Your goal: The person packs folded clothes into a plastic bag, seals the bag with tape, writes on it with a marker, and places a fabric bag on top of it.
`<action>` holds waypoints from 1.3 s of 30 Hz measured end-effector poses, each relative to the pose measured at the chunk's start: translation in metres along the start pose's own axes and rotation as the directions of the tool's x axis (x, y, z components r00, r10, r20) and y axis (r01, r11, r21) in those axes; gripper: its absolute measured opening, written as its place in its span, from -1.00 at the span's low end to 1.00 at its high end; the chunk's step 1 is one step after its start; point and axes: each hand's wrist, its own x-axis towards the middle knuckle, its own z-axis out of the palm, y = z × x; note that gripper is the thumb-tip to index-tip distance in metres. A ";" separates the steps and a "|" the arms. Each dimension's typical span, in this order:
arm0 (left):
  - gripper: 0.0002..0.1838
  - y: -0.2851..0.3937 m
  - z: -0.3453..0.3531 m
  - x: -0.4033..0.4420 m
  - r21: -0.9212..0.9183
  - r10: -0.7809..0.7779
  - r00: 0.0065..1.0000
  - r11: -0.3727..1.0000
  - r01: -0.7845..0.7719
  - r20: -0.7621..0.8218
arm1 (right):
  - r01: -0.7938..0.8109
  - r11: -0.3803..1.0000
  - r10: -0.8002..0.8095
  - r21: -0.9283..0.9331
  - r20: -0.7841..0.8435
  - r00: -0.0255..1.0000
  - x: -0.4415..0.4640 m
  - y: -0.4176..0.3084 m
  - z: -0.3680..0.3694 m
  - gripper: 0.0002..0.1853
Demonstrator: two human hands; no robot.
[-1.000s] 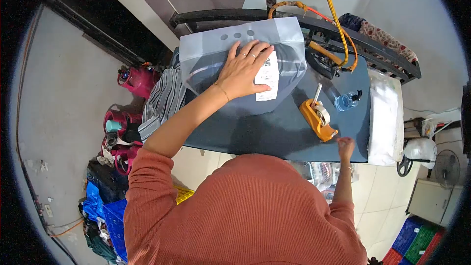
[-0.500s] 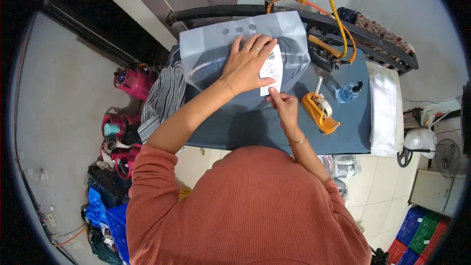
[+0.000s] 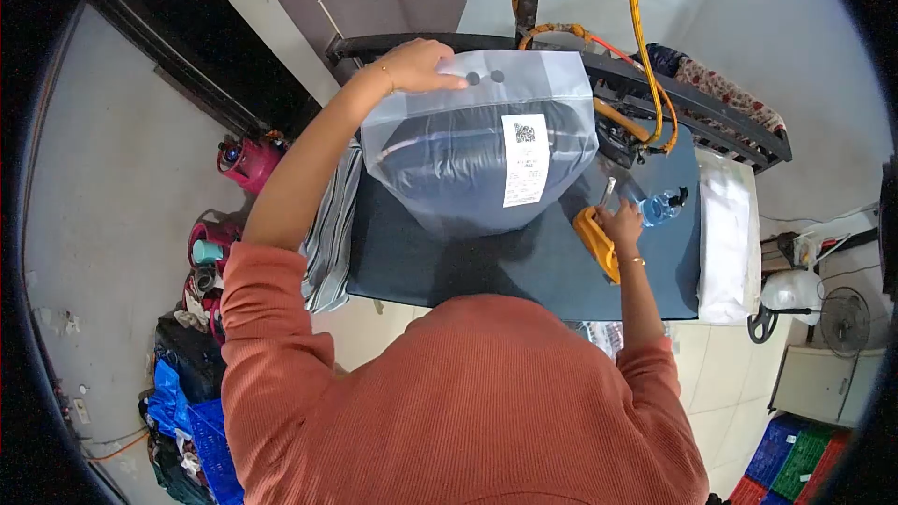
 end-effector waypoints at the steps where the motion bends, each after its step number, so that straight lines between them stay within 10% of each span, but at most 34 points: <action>1: -0.61 0.008 -0.009 -0.011 -0.155 0.074 0.994 0.984 -0.086 -0.078 | -0.137 0.990 0.128 0.017 0.268 0.955 0.007 -0.005 -0.007 -0.31; 4: -0.73 0.052 -0.013 -0.052 0.056 0.328 0.928 0.945 -0.323 -0.176 | -0.057 0.998 0.060 -0.020 0.459 0.887 0.031 0.012 0.026 -0.24; 8: -0.82 0.066 0.003 -0.065 -0.207 0.317 0.944 0.934 -0.293 0.094 | -0.019 0.999 -0.004 0.039 0.508 0.862 0.040 0.009 0.019 -0.46; 11: -0.71 0.062 0.012 -0.065 -0.054 0.243 0.861 0.953 -0.297 -0.447 | 0.168 0.985 -0.171 0.035 0.108 0.979 0.039 -0.004 -0.006 -0.55; 13: -0.64 0.071 0.034 -0.073 -0.036 0.209 0.862 0.967 -0.254 -0.461 | 0.086 0.962 -0.108 0.261 0.073 0.991 0.053 -0.024 -0.051 -0.58; 15: -0.40 0.073 0.055 -0.078 -0.136 0.144 0.864 0.962 -0.236 -0.483 | 0.283 0.763 -0.163 0.582 -0.250 0.954 0.063 -0.036 -0.086 -0.62; 20: -0.20 0.076 0.058 -0.094 0.203 0.159 0.823 0.978 -0.054 -0.545 | 0.130 0.077 -0.130 0.989 -0.119 0.984 0.035 -0.107 -0.212 -0.79; 23: -0.30 0.072 0.077 -0.102 0.166 0.328 0.860 0.944 -0.284 -0.392 | 0.151 -0.072 -0.197 0.986 -0.162 0.967 0.030 -0.125 -0.221 -0.81; 28: -0.42 0.069 0.090 -0.115 -0.257 0.249 0.747 0.833 -0.489 -0.617 | -0.111 0.051 -0.544 0.993 0.121 0.830 -0.028 -0.197 -0.221 -0.85; 30: -0.58 0.076 0.089 -0.123 -0.317 -0.015 0.607 0.863 -0.392 -0.794 | -0.035 0.065 -0.681 0.997 0.070 0.729 -0.057 -0.216 -0.204 -0.84; 34: -0.65 0.079 0.106 -0.127 -0.133 0.055 0.698 0.968 -0.212 -0.714 | 0.050 0.227 -0.721 0.973 0.133 0.680 -0.075 -0.227 -0.189 -0.86; 39: -0.74 0.084 0.117 -0.133 -0.213 0.121 0.655 0.889 -0.406 -0.746 | 0.320 0.045 -0.908 0.947 -0.095 0.408 -0.053 -0.223 -0.206 -0.90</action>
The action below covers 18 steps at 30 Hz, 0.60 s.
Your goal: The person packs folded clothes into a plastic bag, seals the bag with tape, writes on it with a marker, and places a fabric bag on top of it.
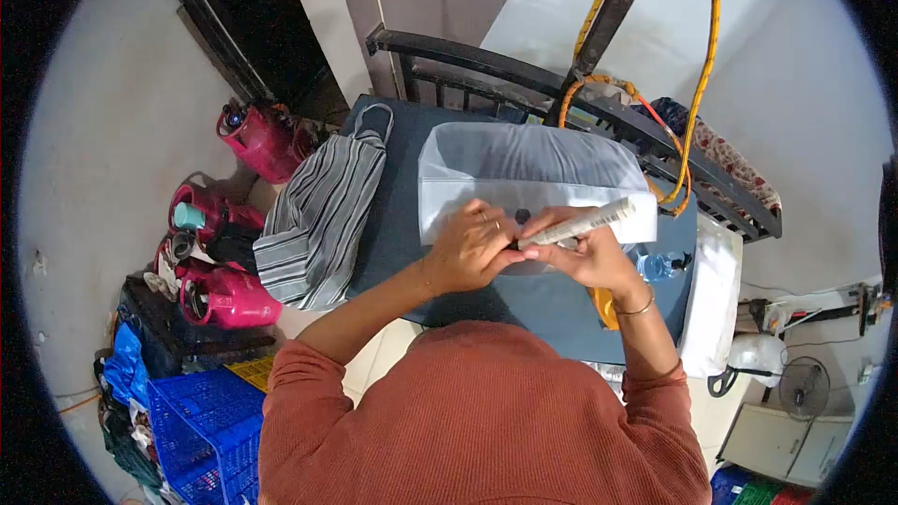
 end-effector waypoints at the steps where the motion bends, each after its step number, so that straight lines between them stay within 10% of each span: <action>1: -0.74 0.000 -0.001 -0.005 0.001 -0.005 1.000 1.000 0.005 -0.008 | 0.130 0.989 -0.125 -0.075 0.065 0.990 0.005 -0.005 -0.008 -0.91; 5: -0.71 0.000 0.000 -0.018 0.038 0.089 0.995 0.995 -0.091 0.050 | 0.018 0.986 0.049 0.166 -0.394 0.918 0.034 -0.034 -0.052 -0.84; 8: -0.70 -0.003 0.003 -0.020 0.098 0.170 0.986 0.981 -0.168 -0.006 | -0.245 0.968 0.252 0.059 -0.240 0.937 0.070 0.004 -0.013 -0.83; 14: -0.69 0.001 0.001 -0.022 0.040 0.166 0.986 0.985 -0.165 -0.004 | -0.213 0.941 0.119 -0.263 -0.331 0.936 0.082 0.050 0.005 -0.88; 18: -0.69 0.001 0.000 -0.022 0.067 0.171 0.985 0.983 -0.171 0.013 | -0.204 0.977 0.197 -0.065 -0.103 0.975 0.074 0.050 0.004 -0.87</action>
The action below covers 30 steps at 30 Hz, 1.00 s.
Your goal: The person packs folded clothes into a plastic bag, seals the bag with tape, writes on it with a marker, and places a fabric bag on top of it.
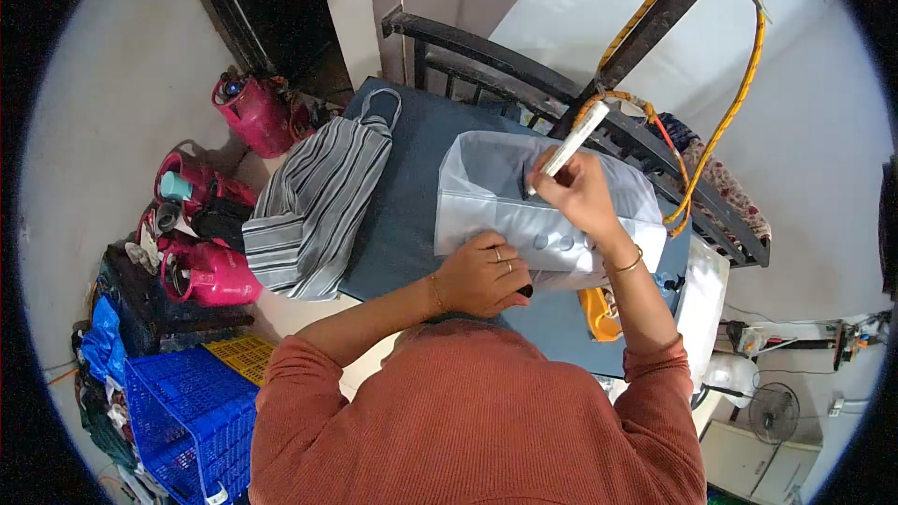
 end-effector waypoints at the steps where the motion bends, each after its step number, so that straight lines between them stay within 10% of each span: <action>1: -0.70 0.001 0.001 0.000 0.003 0.009 1.000 1.000 -0.009 -0.007 | -0.004 1.000 0.004 -0.001 -0.001 1.000 0.002 -0.001 0.001 -0.87; 3: -0.70 0.001 0.002 0.000 -0.019 0.000 1.000 1.000 0.000 -0.011 | -0.061 0.996 0.043 -0.070 -0.235 0.971 0.007 -0.003 0.003 -0.87; 30: -0.71 0.002 0.001 0.001 0.004 -0.001 1.000 1.000 0.001 -0.008 | -0.112 0.969 0.041 -0.219 -0.307 0.951 -0.005 0.008 -0.018 -0.82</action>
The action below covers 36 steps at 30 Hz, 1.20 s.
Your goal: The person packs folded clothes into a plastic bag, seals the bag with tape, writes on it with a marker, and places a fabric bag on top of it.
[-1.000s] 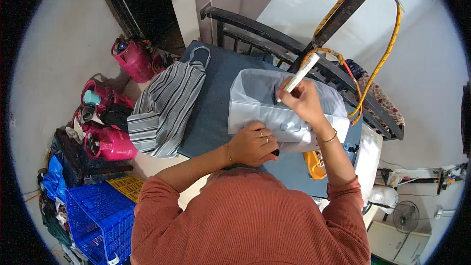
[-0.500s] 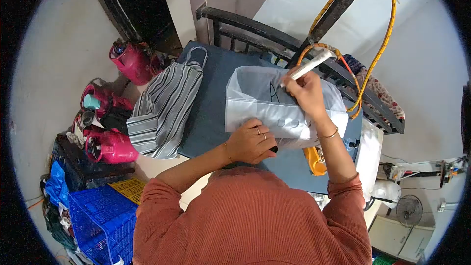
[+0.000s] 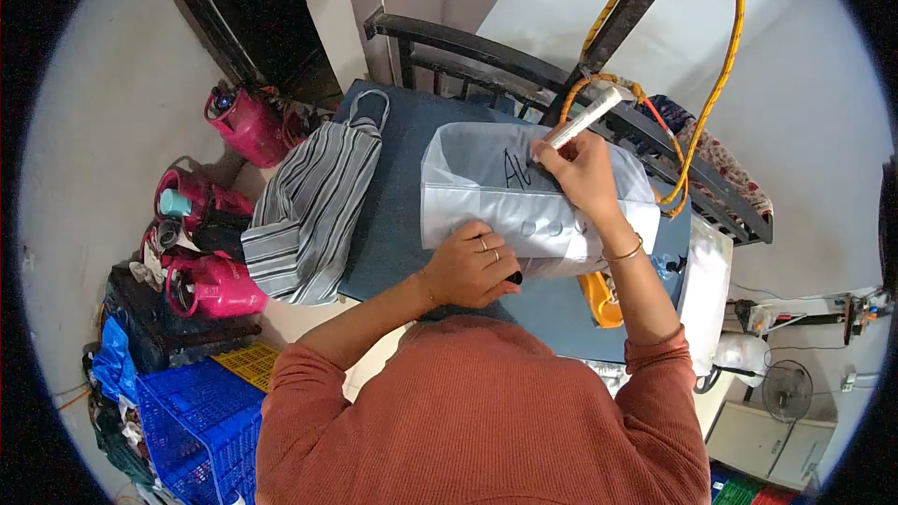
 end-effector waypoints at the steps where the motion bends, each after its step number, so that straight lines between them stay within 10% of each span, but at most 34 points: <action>1: -0.71 -0.001 -0.001 0.001 -0.002 0.002 1.000 1.000 -0.002 0.007 | 0.005 0.999 -0.004 -0.043 0.029 1.000 0.000 -0.001 -0.002 -0.80; 36: -0.63 0.000 0.006 -0.001 -0.039 -0.034 0.999 0.999 0.032 -0.042 | -0.115 0.992 0.114 0.057 0.006 0.993 -0.004 0.003 -0.030 -0.79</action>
